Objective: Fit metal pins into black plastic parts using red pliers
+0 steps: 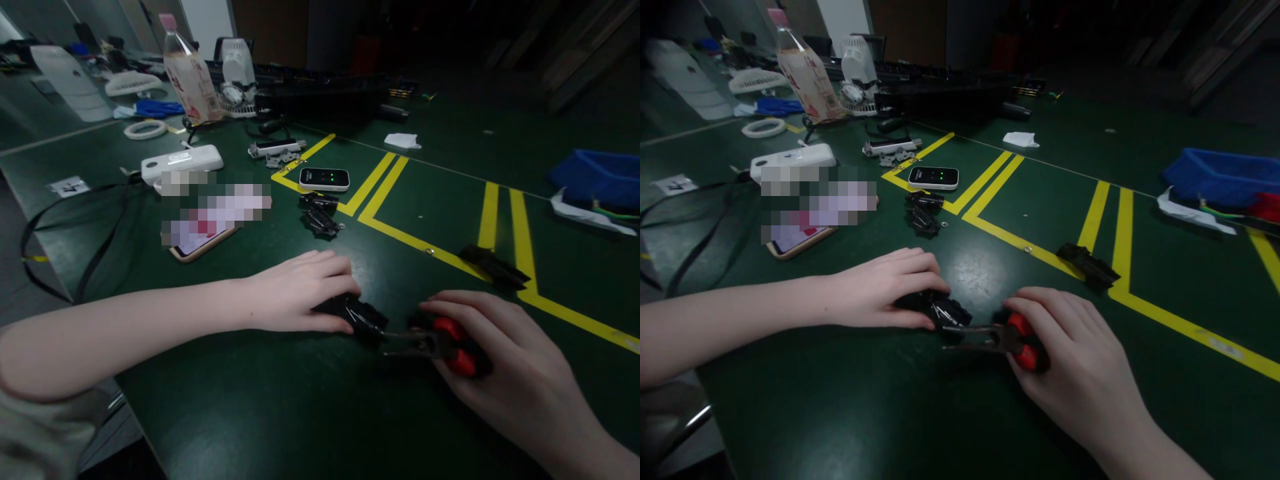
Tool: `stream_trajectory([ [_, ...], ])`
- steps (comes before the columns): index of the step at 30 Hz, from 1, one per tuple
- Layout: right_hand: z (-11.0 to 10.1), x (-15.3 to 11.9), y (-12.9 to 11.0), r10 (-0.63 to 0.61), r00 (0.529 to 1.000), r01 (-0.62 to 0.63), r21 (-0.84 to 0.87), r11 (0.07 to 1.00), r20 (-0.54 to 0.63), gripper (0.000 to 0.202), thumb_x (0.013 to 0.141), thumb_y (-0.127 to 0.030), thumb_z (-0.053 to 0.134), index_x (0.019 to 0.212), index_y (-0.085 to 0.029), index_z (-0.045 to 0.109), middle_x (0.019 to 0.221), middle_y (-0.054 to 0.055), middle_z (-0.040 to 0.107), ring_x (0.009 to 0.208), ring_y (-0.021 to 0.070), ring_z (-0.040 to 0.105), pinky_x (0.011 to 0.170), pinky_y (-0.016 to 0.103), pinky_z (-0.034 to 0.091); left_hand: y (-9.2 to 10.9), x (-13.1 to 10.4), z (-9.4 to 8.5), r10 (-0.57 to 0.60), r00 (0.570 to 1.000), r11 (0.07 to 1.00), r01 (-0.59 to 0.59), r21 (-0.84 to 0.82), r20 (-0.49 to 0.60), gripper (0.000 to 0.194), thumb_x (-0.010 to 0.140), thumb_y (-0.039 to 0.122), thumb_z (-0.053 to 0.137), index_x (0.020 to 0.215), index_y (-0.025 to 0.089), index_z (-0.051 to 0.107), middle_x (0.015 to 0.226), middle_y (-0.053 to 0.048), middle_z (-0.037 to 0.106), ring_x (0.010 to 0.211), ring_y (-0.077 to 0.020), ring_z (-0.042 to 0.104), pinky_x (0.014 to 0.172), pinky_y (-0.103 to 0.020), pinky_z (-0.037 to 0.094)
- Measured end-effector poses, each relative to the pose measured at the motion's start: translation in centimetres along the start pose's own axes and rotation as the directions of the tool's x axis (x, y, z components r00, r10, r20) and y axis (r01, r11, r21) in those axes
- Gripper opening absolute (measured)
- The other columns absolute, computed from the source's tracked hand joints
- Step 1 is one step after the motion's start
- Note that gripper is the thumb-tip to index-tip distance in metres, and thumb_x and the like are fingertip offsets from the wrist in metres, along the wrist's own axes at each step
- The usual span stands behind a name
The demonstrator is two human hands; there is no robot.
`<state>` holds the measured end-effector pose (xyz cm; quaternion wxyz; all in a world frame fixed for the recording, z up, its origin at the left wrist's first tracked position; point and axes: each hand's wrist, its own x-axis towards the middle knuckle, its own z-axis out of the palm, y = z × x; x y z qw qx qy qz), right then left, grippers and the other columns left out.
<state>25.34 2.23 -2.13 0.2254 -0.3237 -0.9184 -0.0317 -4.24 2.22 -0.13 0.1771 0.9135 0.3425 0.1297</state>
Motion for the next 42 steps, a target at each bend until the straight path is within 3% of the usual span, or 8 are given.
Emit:
stream_trajectory([
  [6,-0.5,0.2,-0.6,0.022,1.0,-0.022,-0.036,0.999,-0.006,0.033,0.087,-0.023,0.056,0.119,-0.015,0.056,0.105,0.013,0.063,0.093,0.0283,0.062,0.073,0.044,0.053,0.5,0.0,0.1,-0.016,1.0,0.991,0.015,-0.133,-0.004,0.044,0.085,0.054,0.068,0.105,0.015,0.061,0.102,-0.004,0.061,0.095,-0.02,0.057,0.081,-0.033,0.042],
  [11,-0.8,0.2,-0.8,-0.049,0.999,0.045,-0.205,0.978,-0.014,0.027,0.088,-0.022,0.056,0.114,-0.017,0.056,0.1,0.012,0.065,0.09,0.0296,0.062,0.07,0.043,0.049,1.1,0.0,0.1,-0.005,1.0,0.97,0.009,-0.245,0.019,0.042,0.088,0.051,0.068,0.111,0.017,0.059,0.101,-0.002,0.064,0.092,-0.0169,0.059,0.08,-0.031,0.041],
  [16,-0.7,0.3,-1.5,-0.068,0.998,0.068,-0.204,0.977,0.009,0.029,0.086,-0.018,0.054,0.115,-0.017,0.056,0.104,0.012,0.064,0.092,0.0291,0.06,0.074,0.043,0.047,1.7,0.3,0.6,-0.035,0.999,0.952,0.044,-0.303,0.034,0.041,0.086,0.046,0.071,0.112,0.016,0.06,0.1,-0.002,0.067,0.092,-0.0171,0.061,0.081,-0.03,0.041],
  [23,-1.1,1.1,-1.7,-0.108,0.994,0.105,-0.243,0.964,0.001,0.021,0.084,-0.013,0.054,0.104,-0.014,0.06,0.096,0.011,0.063,0.081,0.0244,0.058,0.069,0.038,0.046,1.8,0.4,0.9,-0.013,0.999,0.964,0.025,-0.265,0.048,0.044,0.086,0.046,0.071,0.118,0.018,0.061,0.102,-0.003,0.07,0.092,-0.0182,0.062,0.08,-0.03,0.04],
  [35,-1.7,1.7,-2.2,-0.121,0.984,0.149,-0.23,0.962,0.135,0.013,0.077,-0.009,0.048,0.084,-0.017,0.054,0.076,0.006,0.054,0.068,0.0212,0.048,0.061,0.034,0.039,1.6,0.5,1.0,0.005,0.999,0.97,0.004,-0.243,0.039,0.043,0.085,0.052,0.071,0.111,0.02,0.064,0.096,0.0,0.07,0.086,-0.0158,0.062,0.075,-0.028,0.039],
  [42,-1.6,2.1,-2.5,-0.12,0.982,0.153,-0.25,0.956,0.143,0.011,0.075,-0.008,0.048,0.079,-0.018,0.05,0.073,0.006,0.053,0.064,0.0198,0.047,0.057,0.031,0.038,1.3,0.9,1.4,0.096,0.995,0.993,-0.096,-0.07,-0.005,0.044,0.087,0.06,0.064,0.095,0.017,0.061,0.083,-0.001,0.064,0.076,-0.016,0.058,0.067,-0.028,0.039],
])
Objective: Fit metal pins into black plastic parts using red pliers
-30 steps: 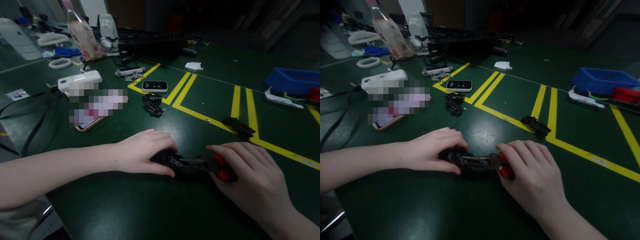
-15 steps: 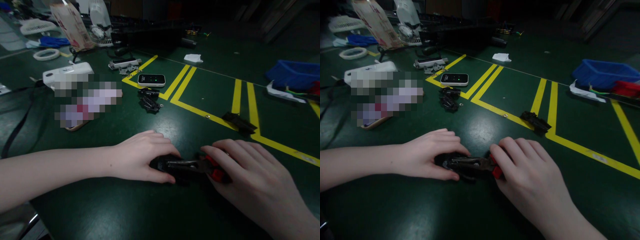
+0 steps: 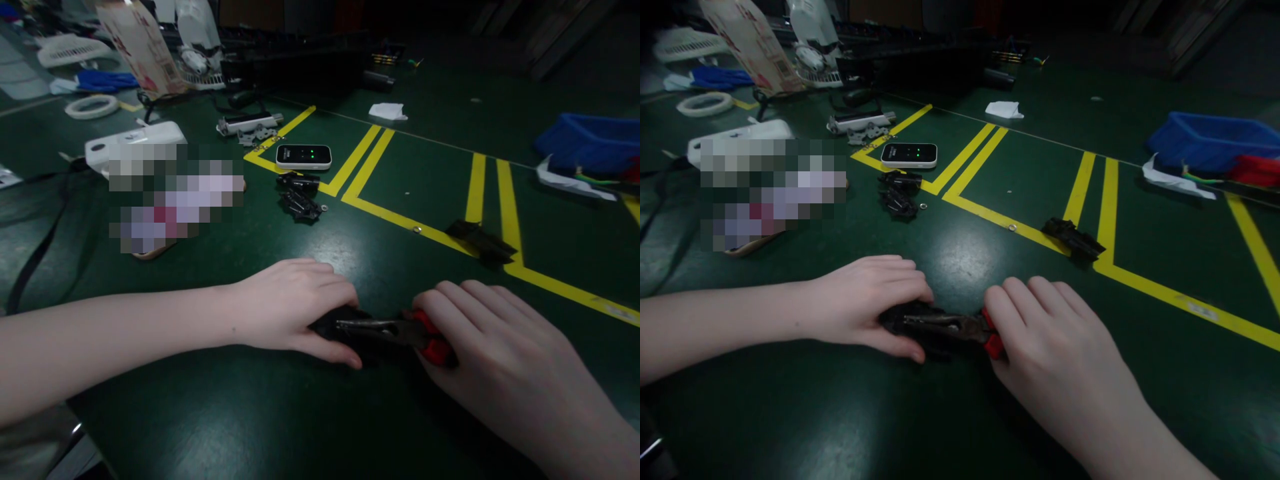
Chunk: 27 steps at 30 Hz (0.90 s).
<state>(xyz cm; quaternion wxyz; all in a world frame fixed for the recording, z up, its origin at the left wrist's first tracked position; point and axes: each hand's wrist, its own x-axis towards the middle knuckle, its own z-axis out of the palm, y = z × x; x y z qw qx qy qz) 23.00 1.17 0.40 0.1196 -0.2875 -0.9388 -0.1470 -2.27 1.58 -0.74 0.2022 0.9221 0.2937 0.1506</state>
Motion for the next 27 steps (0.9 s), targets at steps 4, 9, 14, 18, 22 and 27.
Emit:
stream_trajectory([
  [4,0.18,-0.08,-0.07,0.005,1.0,-0.005,0.006,1.0,-0.005,0.012,0.074,-0.009,0.047,0.08,-0.018,0.05,0.072,0.005,0.053,0.062,0.0192,0.048,0.056,0.031,0.038,0.04,0.15,0.16,0.049,0.999,0.99,-0.048,0.134,0.001,0.047,0.087,0.064,0.059,0.084,0.018,0.056,0.077,0.0,0.06,0.071,-0.0167,0.055,0.063,-0.03,0.037],
  [9,0.51,-0.36,-0.06,0.037,0.999,-0.036,0.073,0.997,-0.009,0.011,0.074,-0.01,0.048,0.08,-0.018,0.05,0.072,0.005,0.054,0.062,0.0185,0.049,0.055,0.029,0.04,0.17,0.15,0.13,0.025,1.0,0.985,-0.027,0.172,0.011,0.043,0.09,0.061,0.058,0.086,0.018,0.055,0.077,0.001,0.059,0.071,-0.0164,0.055,0.063,-0.029,0.036],
  [14,0.33,-0.2,-0.18,0.031,1.0,-0.031,0.087,0.996,0.0,0.011,0.074,-0.009,0.048,0.08,-0.019,0.049,0.071,0.005,0.053,0.061,0.0186,0.05,0.054,0.029,0.04,0.16,0.13,0.17,0.039,0.999,0.98,-0.039,0.193,0.004,0.042,0.09,0.06,0.058,0.087,0.018,0.055,0.077,0.0,0.06,0.071,-0.0166,0.055,0.063,-0.029,0.036],
  [18,0.11,0.19,-0.16,0.004,1.0,-0.005,0.071,0.997,0.013,0.011,0.075,-0.009,0.045,0.077,-0.02,0.047,0.07,0.004,0.052,0.059,0.0189,0.051,0.053,0.029,0.04,0.05,0.08,0.27,0.047,0.999,0.981,-0.046,0.188,-0.002,0.044,0.09,0.063,0.056,0.087,0.019,0.055,0.078,0.0,0.06,0.071,-0.0165,0.054,0.062,-0.03,0.035],
  [22,0.13,0.32,-0.1,0.002,1.0,-0.002,0.057,0.998,0.013,0.011,0.074,-0.01,0.044,0.077,-0.02,0.047,0.07,0.004,0.053,0.059,0.0194,0.051,0.053,0.029,0.039,-0.04,0.09,0.23,0.052,0.999,0.986,-0.051,0.159,0.002,0.044,0.09,0.063,0.056,0.087,0.019,0.055,0.078,0.001,0.06,0.071,-0.0159,0.054,0.062,-0.029,0.035],
  [27,0.05,0.22,-0.12,0.026,0.999,-0.03,0.093,0.995,0.047,0.012,0.075,-0.009,0.046,0.077,-0.02,0.048,0.07,0.005,0.054,0.06,0.0189,0.05,0.055,0.029,0.039,0.07,0.16,0.03,0.027,1.0,0.993,-0.028,0.118,0.012,0.042,0.09,0.061,0.057,0.085,0.019,0.055,0.078,0.001,0.061,0.071,-0.0156,0.054,0.063,-0.029,0.035],
])
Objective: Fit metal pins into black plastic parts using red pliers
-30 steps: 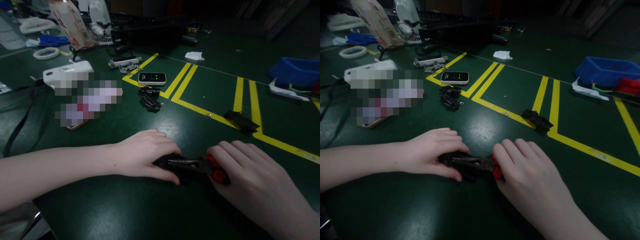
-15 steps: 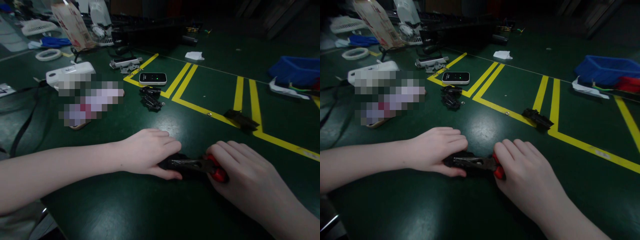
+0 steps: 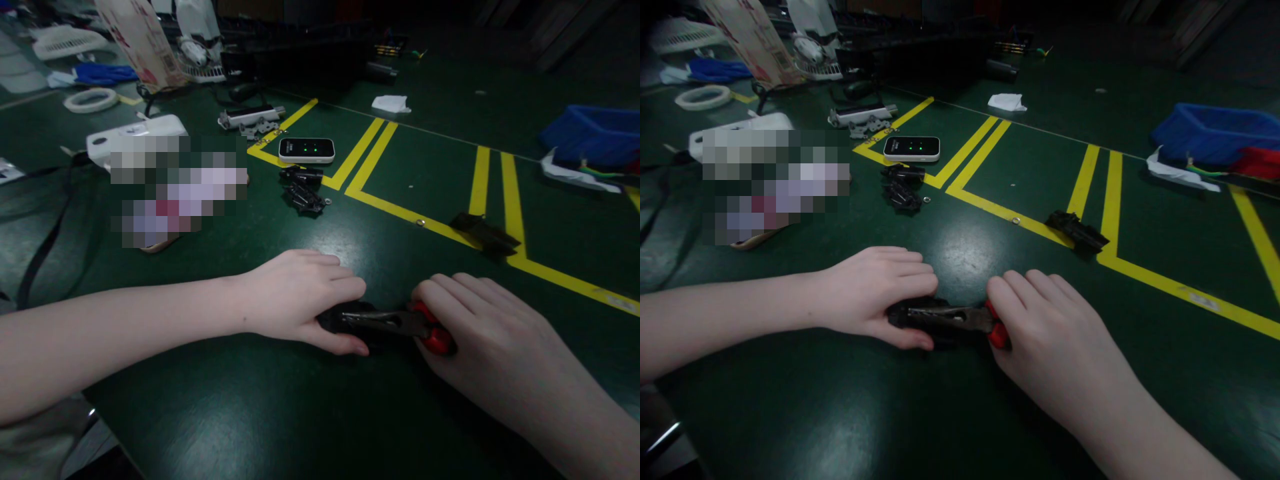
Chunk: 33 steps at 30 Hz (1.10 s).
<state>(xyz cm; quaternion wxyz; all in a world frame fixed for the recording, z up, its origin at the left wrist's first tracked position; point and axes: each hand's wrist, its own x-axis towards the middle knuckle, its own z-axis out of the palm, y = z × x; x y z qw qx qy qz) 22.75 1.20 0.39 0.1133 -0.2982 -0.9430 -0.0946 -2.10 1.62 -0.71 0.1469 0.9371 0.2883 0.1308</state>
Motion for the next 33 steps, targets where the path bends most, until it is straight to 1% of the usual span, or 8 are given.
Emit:
stream_trajectory([
  [2,-0.1,0.0,0.0,0.007,1.0,-0.007,0.011,1.0,0.027,0.011,0.076,-0.008,0.047,0.078,-0.019,0.049,0.071,0.005,0.055,0.061,0.0187,0.05,0.055,0.029,0.039,0.0,0.0,-0.1,0.003,1.0,1.0,-0.003,0.002,0.003,0.042,0.09,0.061,0.057,0.085,0.019,0.056,0.078,0.0,0.062,0.071,-0.0159,0.054,0.063,-0.029,0.034],
  [6,-0.3,0.1,0.0,0.006,0.999,-0.008,0.044,0.999,0.038,0.01,0.076,-0.01,0.046,0.077,-0.02,0.047,0.071,0.005,0.055,0.061,0.0177,0.049,0.055,0.029,0.038,0.0,0.0,-0.1,0.025,1.0,0.999,-0.025,0.026,0.014,0.043,0.091,0.062,0.055,0.086,0.019,0.057,0.079,0.0,0.063,0.071,-0.0163,0.054,0.063,-0.029,0.035],
  [10,-0.3,0.4,-0.1,-0.014,0.997,0.014,0.009,1.0,0.077,0.01,0.076,-0.009,0.046,0.076,-0.02,0.047,0.071,0.005,0.054,0.061,0.0174,0.049,0.056,0.029,0.038,-0.1,0.0,-0.1,0.05,0.998,0.996,-0.052,0.068,0.03,0.044,0.092,0.062,0.054,0.088,0.019,0.058,0.08,-0.001,0.063,0.072,-0.0169,0.054,0.063,-0.03,0.035],
  [12,-0.4,0.6,-0.1,-0.004,0.996,0.005,-0.014,1.0,0.093,0.011,0.075,-0.009,0.045,0.074,-0.02,0.046,0.07,0.005,0.054,0.06,0.0168,0.049,0.055,0.028,0.038,-0.1,0.0,0.0,0.044,0.999,0.995,-0.047,0.093,0.028,0.045,0.092,0.063,0.052,0.087,0.019,0.058,0.079,-0.001,0.062,0.071,-0.0172,0.054,0.063,-0.031,0.035],
  [18,-0.5,0.5,0.2,-0.011,0.999,0.01,0.016,1.0,0.052,0.008,0.074,-0.013,0.043,0.071,-0.021,0.044,0.066,0.004,0.051,0.054,0.0154,0.045,0.049,0.027,0.034,0.0,0.2,0.0,0.04,0.999,0.99,-0.043,0.137,0.025,0.046,0.092,0.064,0.051,0.086,0.018,0.057,0.077,0.0,0.061,0.07,-0.0169,0.054,0.062,-0.03,0.036],
  [20,-0.6,0.4,0.3,-0.007,0.998,0.006,0.029,1.0,0.057,0.008,0.073,-0.014,0.043,0.072,-0.022,0.045,0.066,0.004,0.052,0.054,0.0157,0.045,0.048,0.027,0.034,0.1,0.2,-0.1,0.043,0.999,0.989,-0.048,0.142,0.033,0.047,0.092,0.065,0.05,0.086,0.018,0.057,0.077,0.001,0.06,0.069,-0.0168,0.053,0.062,-0.03,0.036],
  [28,-0.7,0.0,-0.8,0.088,0.993,-0.09,0.021,0.996,0.075,0.007,0.073,-0.017,0.044,0.069,-0.023,0.045,0.065,0.005,0.054,0.054,0.0165,0.045,0.05,0.029,0.035,-0.1,0.2,-0.1,0.043,0.998,0.989,-0.05,0.143,0.051,0.048,0.092,0.065,0.049,0.088,0.018,0.058,0.077,0.0,0.06,0.07,-0.0169,0.055,0.061,-0.03,0.035],
  [33,-0.9,-0.2,-0.6,0.13,0.982,-0.146,0.115,0.983,0.133,0.004,0.07,-0.019,0.049,0.07,-0.023,0.048,0.062,0.003,0.056,0.051,0.0171,0.049,0.047,0.03,0.035,-0.1,0.4,-0.1,0.038,0.998,0.993,-0.043,0.11,0.047,0.049,0.091,0.066,0.05,0.085,0.018,0.059,0.074,0.0,0.06,0.068,-0.0158,0.055,0.06,-0.029,0.034],
])
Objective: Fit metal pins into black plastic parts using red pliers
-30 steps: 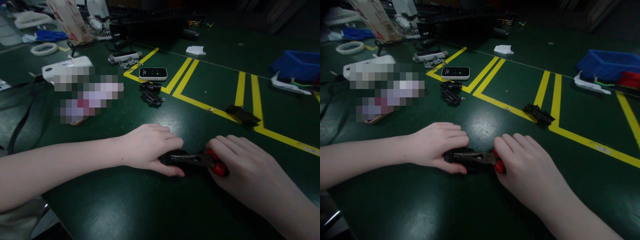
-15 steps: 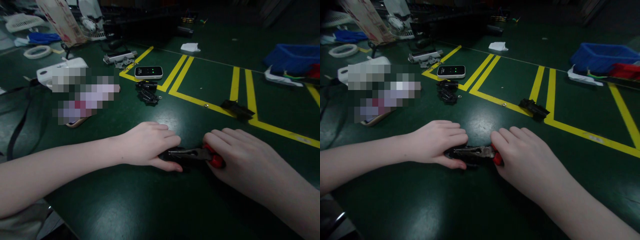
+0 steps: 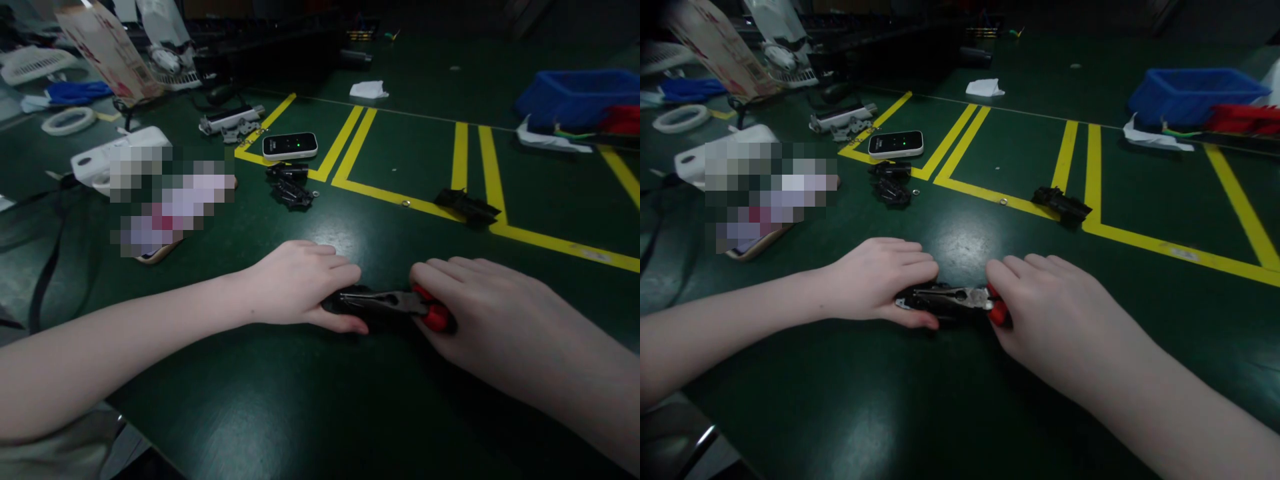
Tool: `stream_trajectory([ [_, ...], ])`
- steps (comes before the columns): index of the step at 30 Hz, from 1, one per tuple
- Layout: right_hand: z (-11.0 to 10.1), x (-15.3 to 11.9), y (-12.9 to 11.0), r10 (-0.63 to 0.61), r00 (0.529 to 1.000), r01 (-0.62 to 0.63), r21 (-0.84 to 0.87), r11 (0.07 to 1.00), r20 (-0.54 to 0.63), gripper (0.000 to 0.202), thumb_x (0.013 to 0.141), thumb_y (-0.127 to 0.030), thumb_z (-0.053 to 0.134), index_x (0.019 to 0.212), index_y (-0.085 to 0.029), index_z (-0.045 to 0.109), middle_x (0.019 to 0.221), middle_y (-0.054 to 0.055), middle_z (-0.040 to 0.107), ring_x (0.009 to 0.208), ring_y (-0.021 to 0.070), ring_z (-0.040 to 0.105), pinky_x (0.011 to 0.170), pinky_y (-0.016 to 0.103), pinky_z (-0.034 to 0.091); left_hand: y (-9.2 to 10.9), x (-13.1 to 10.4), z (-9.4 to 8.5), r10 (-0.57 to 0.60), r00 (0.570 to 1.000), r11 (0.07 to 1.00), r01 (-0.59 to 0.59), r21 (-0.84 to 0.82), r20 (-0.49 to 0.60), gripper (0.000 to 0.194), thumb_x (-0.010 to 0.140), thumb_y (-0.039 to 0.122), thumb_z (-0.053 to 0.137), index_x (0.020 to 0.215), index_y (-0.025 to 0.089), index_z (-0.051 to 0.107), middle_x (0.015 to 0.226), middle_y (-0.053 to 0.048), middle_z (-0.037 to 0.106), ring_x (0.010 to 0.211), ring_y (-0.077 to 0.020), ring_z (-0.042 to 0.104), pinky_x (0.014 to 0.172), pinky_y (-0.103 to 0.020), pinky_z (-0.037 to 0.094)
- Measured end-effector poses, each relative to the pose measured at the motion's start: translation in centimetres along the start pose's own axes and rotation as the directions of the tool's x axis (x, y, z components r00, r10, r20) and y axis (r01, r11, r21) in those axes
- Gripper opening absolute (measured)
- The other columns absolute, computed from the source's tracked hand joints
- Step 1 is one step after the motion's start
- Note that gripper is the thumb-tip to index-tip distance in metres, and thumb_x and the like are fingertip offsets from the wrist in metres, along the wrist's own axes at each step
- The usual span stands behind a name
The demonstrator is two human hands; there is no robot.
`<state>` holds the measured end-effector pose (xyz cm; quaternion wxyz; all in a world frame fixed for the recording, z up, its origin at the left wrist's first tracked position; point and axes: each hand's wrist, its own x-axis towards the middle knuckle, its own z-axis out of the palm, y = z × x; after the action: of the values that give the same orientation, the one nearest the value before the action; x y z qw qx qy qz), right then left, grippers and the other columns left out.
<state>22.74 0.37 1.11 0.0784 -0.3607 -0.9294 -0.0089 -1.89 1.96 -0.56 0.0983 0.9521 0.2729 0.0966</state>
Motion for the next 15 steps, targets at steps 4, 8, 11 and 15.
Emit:
stream_trajectory([
  [4,-0.14,-0.58,0.11,0.049,0.998,-0.053,0.098,0.994,0.05,0.009,0.077,-0.029,0.059,0.075,-0.023,0.053,0.064,0.002,0.059,0.052,0.0169,0.055,0.045,0.028,0.038,-0.06,0.09,-0.04,-0.01,1.0,0.999,0.01,-0.038,-0.003,0.049,0.09,0.066,0.052,0.082,0.018,0.058,0.073,0.001,0.06,0.067,-0.0153,0.054,0.06,-0.028,0.033],
  [8,-0.11,-1.0,-0.09,0.077,0.995,-0.088,0.201,0.976,0.06,0.038,0.085,-0.06,0.059,0.091,-0.022,0.059,0.072,0.002,0.064,0.057,0.018,0.06,0.045,0.027,0.042,-0.14,0.09,-0.04,-0.03,1.0,0.997,0.031,-0.065,0.004,0.047,0.089,0.065,0.055,0.082,0.018,0.058,0.073,0.001,0.06,0.068,-0.0154,0.055,0.06,-0.028,0.032],
  [11,-0.07,-0.91,-0.15,0.089,0.995,-0.094,0.221,0.971,0.034,0.055,0.086,-0.075,0.047,0.091,-0.022,0.059,0.073,0.003,0.063,0.056,0.0176,0.059,0.045,0.028,0.04,-0.05,0.09,-0.01,-0.049,0.999,0.997,0.049,-0.062,-0.001,0.048,0.089,0.065,0.054,0.08,0.018,0.057,0.072,0.0,0.059,0.067,-0.0154,0.055,0.06,-0.028,0.032],
  [15,0.04,-0.77,0.0,0.073,0.997,-0.07,0.191,0.979,-0.007,0.058,0.086,-0.076,0.045,0.09,-0.02,0.06,0.077,0.005,0.061,0.059,0.0166,0.056,0.048,0.027,0.039,0.16,-0.03,0.04,-0.065,0.998,0.997,0.065,-0.044,-0.013,0.048,0.089,0.066,0.052,0.082,0.019,0.058,0.075,0.0,0.061,0.069,-0.0159,0.057,0.061,-0.029,0.033],
])
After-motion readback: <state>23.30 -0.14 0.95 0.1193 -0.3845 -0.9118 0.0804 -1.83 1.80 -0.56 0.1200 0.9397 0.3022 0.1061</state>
